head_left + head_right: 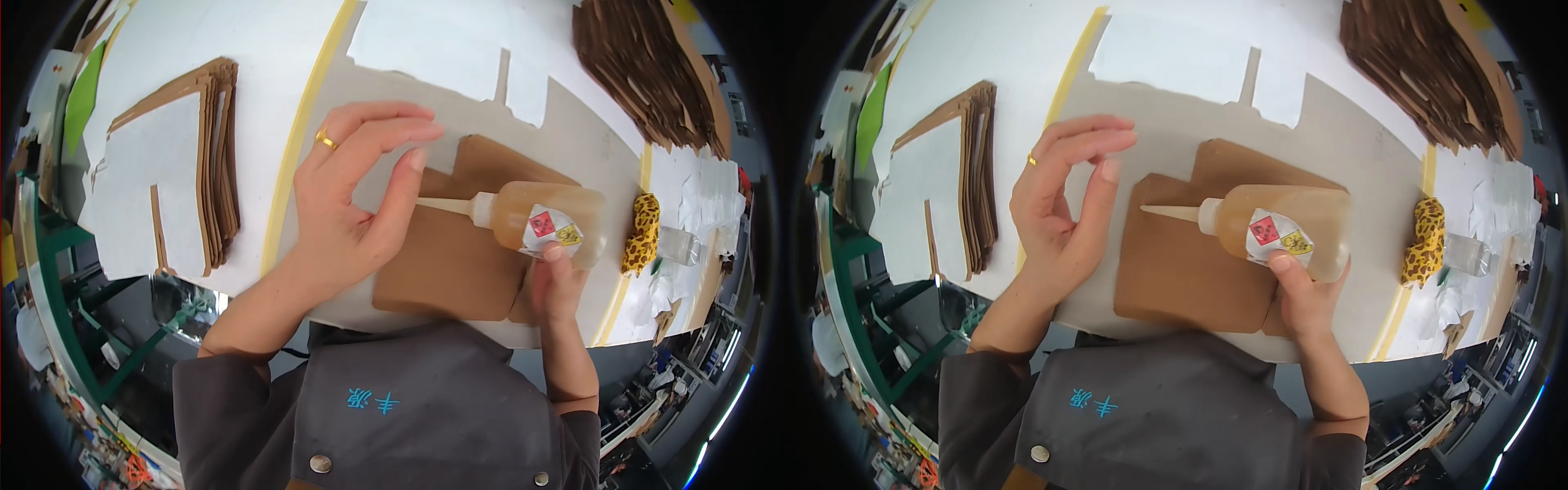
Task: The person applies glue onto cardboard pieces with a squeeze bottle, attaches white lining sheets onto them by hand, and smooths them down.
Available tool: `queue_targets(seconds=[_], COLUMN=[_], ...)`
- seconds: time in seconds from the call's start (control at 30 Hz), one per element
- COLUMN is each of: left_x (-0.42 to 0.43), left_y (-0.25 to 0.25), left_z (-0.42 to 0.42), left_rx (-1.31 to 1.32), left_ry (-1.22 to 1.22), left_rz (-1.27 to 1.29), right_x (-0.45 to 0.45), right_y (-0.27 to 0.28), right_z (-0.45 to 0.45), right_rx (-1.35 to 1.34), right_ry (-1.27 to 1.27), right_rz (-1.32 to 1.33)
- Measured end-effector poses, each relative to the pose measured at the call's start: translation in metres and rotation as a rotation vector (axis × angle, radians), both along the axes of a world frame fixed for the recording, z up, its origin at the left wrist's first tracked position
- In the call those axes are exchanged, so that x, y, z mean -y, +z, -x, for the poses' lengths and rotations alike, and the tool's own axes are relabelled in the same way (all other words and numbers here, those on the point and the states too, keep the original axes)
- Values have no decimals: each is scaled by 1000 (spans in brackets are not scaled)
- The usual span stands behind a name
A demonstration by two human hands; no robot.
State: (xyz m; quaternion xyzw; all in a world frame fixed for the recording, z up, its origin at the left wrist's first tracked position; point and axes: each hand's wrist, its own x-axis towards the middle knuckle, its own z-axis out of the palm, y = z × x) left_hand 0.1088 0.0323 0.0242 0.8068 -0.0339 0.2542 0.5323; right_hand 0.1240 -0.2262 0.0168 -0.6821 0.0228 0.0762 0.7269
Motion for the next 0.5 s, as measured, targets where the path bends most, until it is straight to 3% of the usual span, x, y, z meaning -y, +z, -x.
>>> queue_targets(seconds=[0.27,0.37,0.43,0.5], left_x=[1,1,1,3], left_y=[-3,-4,-4,-3], left_z=[-2,-1,8,24], left_rx=[21,8,-11,-80], left_ry=[20,33,42,49], left_rz=[-3,-7,35,9], right_x=[19,33,61,87], right_y=[6,-1,-4,11], right_z=[36,42,25,-10], right_rx=[-122,-112,-193,4], right_ry=[190,207,-76,-112], right_rz=[186,77,-207,-348])
